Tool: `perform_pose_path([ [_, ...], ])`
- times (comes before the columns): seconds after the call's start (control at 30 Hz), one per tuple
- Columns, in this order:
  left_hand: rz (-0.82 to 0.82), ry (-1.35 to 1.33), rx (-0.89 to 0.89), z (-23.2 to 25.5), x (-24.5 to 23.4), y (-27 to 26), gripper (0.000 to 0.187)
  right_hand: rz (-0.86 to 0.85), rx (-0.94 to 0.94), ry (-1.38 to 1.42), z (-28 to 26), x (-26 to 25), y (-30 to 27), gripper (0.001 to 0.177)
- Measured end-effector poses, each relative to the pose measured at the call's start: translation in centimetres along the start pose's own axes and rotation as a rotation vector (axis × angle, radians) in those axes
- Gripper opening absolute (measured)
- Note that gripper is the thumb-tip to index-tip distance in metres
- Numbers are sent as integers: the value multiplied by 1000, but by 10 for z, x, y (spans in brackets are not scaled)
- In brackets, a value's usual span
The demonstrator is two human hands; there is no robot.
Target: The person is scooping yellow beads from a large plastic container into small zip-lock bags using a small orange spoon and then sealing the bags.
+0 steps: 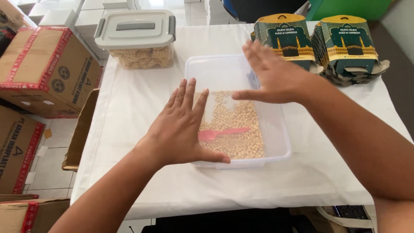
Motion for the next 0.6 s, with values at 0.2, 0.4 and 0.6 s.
perform_pose_path([
  [0.2, -19, -67, -20, 3, -5, 0, 156, 86, -25, -105, 9, 20, 31, 131],
  [0.4, 3, -57, 28, 7, -7, 0, 156, 9, -405, 47, -97, -10, 45, 106],
  [0.6, 62, -157, 38, 11, -21, 2, 157, 158, -622, 28, -118, -5, 69, 104],
])
Point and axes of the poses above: each hand's wrist, its own y-axis towards the middle knuckle, its own x-axis out of the palm, z = x × y, the point moved 8 cm from there along y, towards the middle knuckle, and after that the axes turned 4 degrees about -y, right-handed, at the moved point
